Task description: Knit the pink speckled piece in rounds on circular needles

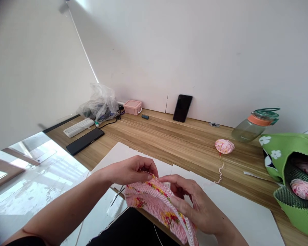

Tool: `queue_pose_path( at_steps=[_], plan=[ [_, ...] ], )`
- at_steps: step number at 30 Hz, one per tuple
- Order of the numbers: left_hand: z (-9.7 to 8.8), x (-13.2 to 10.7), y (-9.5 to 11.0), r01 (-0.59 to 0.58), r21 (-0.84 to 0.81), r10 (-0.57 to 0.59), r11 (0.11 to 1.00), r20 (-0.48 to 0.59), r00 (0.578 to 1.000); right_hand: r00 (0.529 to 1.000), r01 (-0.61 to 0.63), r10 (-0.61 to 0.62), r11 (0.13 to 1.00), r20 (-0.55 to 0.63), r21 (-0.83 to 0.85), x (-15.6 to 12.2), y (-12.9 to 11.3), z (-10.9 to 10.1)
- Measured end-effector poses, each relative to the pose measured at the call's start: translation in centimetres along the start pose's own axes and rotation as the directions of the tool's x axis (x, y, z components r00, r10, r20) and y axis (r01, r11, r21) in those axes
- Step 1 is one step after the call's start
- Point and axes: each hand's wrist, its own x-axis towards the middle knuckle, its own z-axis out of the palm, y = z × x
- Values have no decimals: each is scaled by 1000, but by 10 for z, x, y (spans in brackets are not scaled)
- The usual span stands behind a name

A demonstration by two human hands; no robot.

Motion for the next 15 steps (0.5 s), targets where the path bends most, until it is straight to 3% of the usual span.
queue_pose_path(
  at_steps=[8,15],
  plan=[
    [12,2,11,-9,68,13,998,-67,998,985,135,-131,990,-109,33,6,0,4],
    [19,-1,17,-15,103,31,995,-156,987,987,15,-8,999,-161,46,9,-16,8]
  ],
)
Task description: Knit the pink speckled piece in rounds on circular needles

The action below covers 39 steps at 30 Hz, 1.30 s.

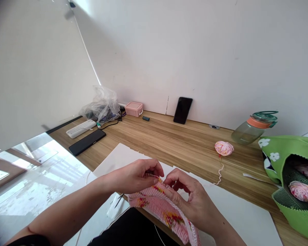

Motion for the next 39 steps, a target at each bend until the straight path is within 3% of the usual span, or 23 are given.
queue_pose_path(
  at_steps=[5,16,28,39],
  plan=[
    [2,-5,8,-2,56,3,998,-21,1000,995,-87,83,990,-47,-109,0,-16,4],
    [8,-20,12,-1,118,5,993,-33,999,989,-126,103,965,-107,-229,-3,-32,23],
    [0,-37,2,-103,-134,111,986,58,992,980,-155,122,963,-155,-222,-16,-39,36],
    [8,-49,10,-96,-86,97,992,11,995,985,-126,94,963,-143,-240,-26,-54,45]
  ],
)
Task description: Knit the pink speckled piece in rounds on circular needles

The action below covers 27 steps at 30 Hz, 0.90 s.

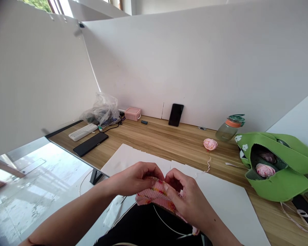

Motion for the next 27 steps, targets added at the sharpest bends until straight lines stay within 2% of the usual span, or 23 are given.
queue_pose_path(
  at_steps=[6,14,22,27],
  plan=[
    [7,-4,2,-15,7,15,1000,-2,1000,999,13,-13,1000,-43,-4,-7,-3,4],
    [15,-6,4,-68,2,68,998,-58,996,998,26,-30,998,-64,-59,-14,-3,4],
    [17,-11,15,-1,29,3,1000,-59,998,992,19,-37,989,-118,-147,-18,-7,11],
    [19,-14,18,8,36,-5,999,-81,997,991,55,-73,987,-116,-153,-19,-9,11]
  ],
)
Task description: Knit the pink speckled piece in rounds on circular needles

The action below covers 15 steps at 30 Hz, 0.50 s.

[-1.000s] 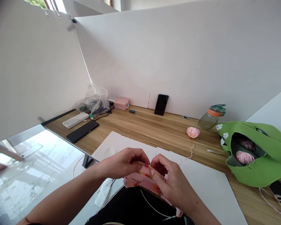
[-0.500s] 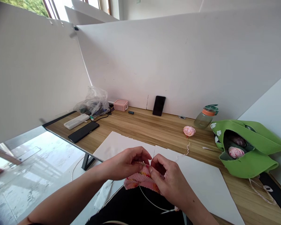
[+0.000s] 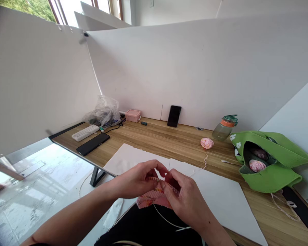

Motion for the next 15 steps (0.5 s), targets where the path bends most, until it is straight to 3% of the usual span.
queue_pose_path(
  at_steps=[8,15],
  plan=[
    [2,-2,-2,-42,84,45,996,-34,998,998,-18,13,997,-66,-74,2,-2,7],
    [0,-4,-1,-109,81,109,991,3,994,982,81,-101,989,-162,-125,-1,5,12]
  ],
)
